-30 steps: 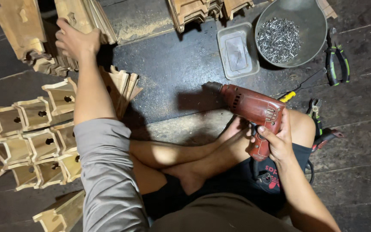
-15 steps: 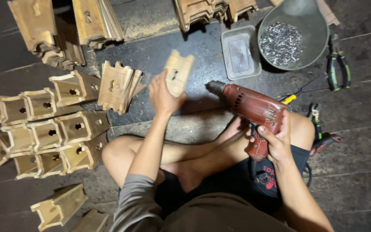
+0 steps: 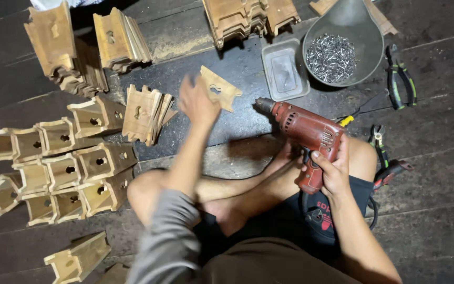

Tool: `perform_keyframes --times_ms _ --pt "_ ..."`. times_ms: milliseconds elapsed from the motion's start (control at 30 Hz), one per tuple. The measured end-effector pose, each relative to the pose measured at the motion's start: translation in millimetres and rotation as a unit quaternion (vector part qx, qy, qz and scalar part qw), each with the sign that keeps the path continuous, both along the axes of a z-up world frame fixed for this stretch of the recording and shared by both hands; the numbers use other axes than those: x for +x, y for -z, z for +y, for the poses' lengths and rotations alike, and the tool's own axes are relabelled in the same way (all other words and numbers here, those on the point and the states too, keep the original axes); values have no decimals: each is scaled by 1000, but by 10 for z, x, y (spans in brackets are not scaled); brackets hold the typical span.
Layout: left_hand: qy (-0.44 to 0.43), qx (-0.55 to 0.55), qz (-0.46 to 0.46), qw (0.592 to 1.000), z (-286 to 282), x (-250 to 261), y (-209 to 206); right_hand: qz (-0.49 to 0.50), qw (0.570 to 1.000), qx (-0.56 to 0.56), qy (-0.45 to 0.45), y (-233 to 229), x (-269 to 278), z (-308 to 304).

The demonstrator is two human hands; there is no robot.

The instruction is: The person drills holes into small wooden panels using a handheld power drill. The person picks up individual panels from a pile, positions them, and uses the drill to make holes before setting them aside.

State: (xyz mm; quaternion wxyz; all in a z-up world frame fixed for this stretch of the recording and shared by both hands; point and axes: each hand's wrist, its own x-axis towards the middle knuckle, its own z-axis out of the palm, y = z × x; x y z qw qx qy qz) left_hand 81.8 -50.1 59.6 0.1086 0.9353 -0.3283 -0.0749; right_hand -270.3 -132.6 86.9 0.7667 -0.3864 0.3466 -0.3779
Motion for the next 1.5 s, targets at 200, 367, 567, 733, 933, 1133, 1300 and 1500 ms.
perform_keyframes --times_ms 200,367,567,733,933,1133,1300,1500 --pt "-332 -110 149 925 -534 -530 220 17 1000 7 -12 41 32 12" --pt "-223 -30 121 967 -743 -61 366 10 1000 1 -11 45 29 -50" --pt "-70 -77 24 994 -202 -103 456 -1 1000 4 -4 -46 37 -33" --pt "44 -130 27 990 503 -598 1201 54 998 -19 -32 44 28 -29" --pt "-12 -178 -116 977 1039 -1167 779 48 995 -68 -56 40 -61 -149" --pt "-52 -69 72 994 888 -1221 631 88 965 -230 -89 134 -160 -224" --pt "11 -107 64 992 728 -930 783 137 949 -271 -85 10 -222 -90" --pt "-156 -202 -6 967 726 -1298 904 242 918 -288 -124 -250 -229 -22"
